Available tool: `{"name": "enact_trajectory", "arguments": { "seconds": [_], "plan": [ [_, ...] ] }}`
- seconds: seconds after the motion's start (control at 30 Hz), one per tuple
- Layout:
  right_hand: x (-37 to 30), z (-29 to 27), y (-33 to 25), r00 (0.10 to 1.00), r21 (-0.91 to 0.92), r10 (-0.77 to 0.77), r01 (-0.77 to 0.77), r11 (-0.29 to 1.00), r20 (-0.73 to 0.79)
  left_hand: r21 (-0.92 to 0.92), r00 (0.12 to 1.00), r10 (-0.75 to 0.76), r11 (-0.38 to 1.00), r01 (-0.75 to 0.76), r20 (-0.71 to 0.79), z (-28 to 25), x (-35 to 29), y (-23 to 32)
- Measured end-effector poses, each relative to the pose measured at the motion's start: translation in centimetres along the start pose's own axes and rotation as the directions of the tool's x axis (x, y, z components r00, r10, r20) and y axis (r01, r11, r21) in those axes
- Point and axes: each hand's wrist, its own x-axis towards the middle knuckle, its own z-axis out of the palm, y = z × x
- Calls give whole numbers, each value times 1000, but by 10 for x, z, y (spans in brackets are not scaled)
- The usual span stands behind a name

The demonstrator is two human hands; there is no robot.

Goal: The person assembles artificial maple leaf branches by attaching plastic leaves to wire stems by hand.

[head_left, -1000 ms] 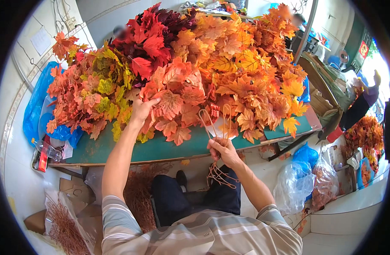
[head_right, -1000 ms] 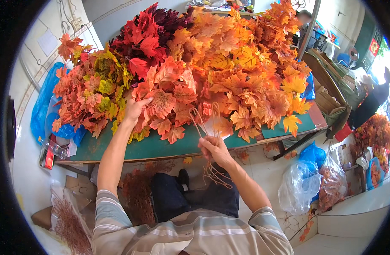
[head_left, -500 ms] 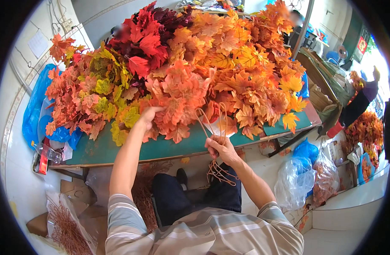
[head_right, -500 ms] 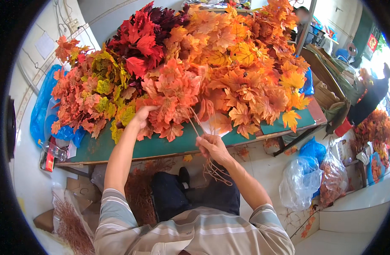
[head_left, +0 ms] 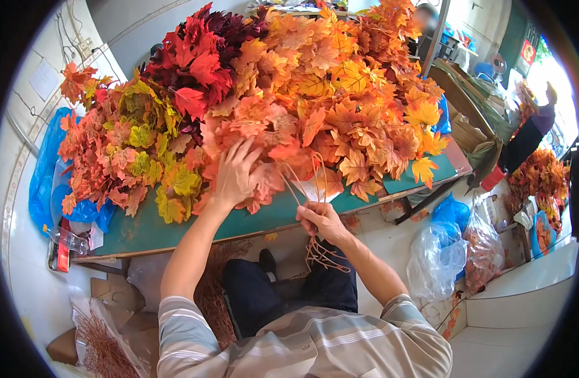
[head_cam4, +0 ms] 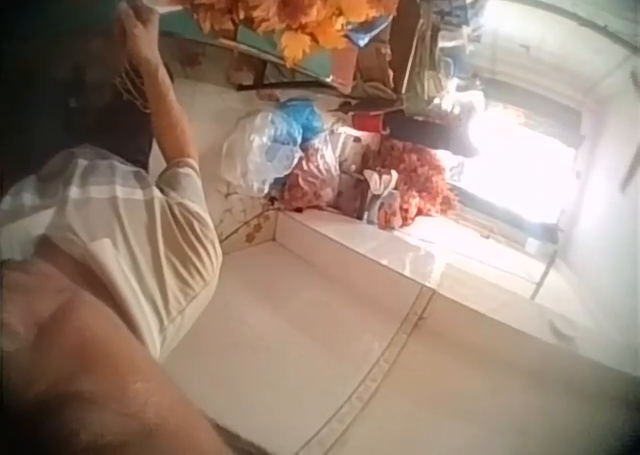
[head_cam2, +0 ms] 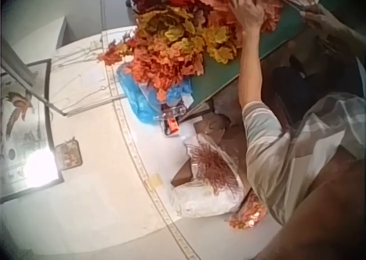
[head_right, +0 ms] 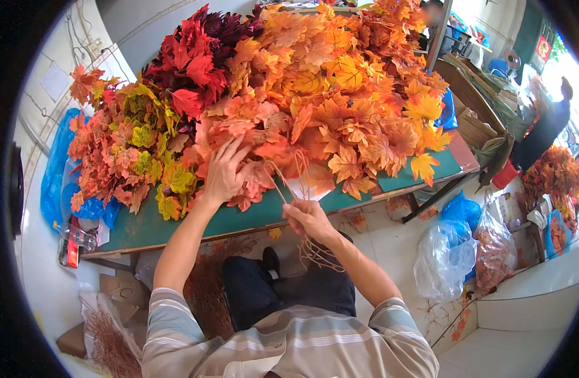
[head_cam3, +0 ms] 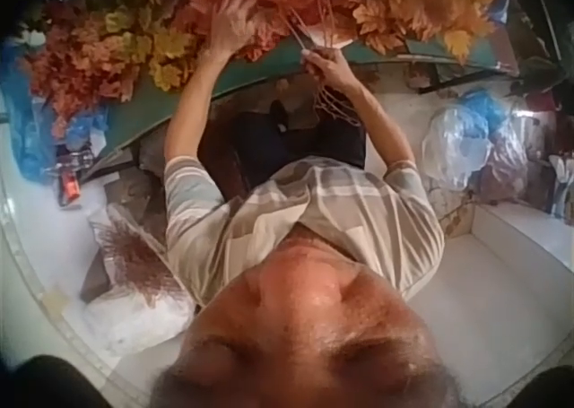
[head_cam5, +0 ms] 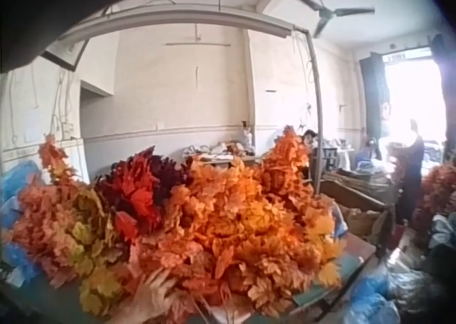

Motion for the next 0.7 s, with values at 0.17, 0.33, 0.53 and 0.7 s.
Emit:
{"name": "enact_trajectory", "arguments": {
  "seconds": [0.17, 0.33, 0.53, 0.7],
  "plan": [
    [1, 0, -3, 999, 52, 35, -36, 998, 18, 30, 987, -152, 988, 154, -55, 33, -17, -35],
    [1, 1, -7, 1000, 35, 14, -15, 999, 12, 144, 978, -185, 970, 198, -102, 46, -2, -58],
    [2, -1, -1, 1000, 47, 15, -16, 999, 27, -69, 956, -247, 963, 260, 157, 20, 4, -46],
    [0, -3, -3, 999, 42, 17, -19, 999, 42, -126, 971, -240, 963, 239, 9, -7, 12, -58]
  ]
}}
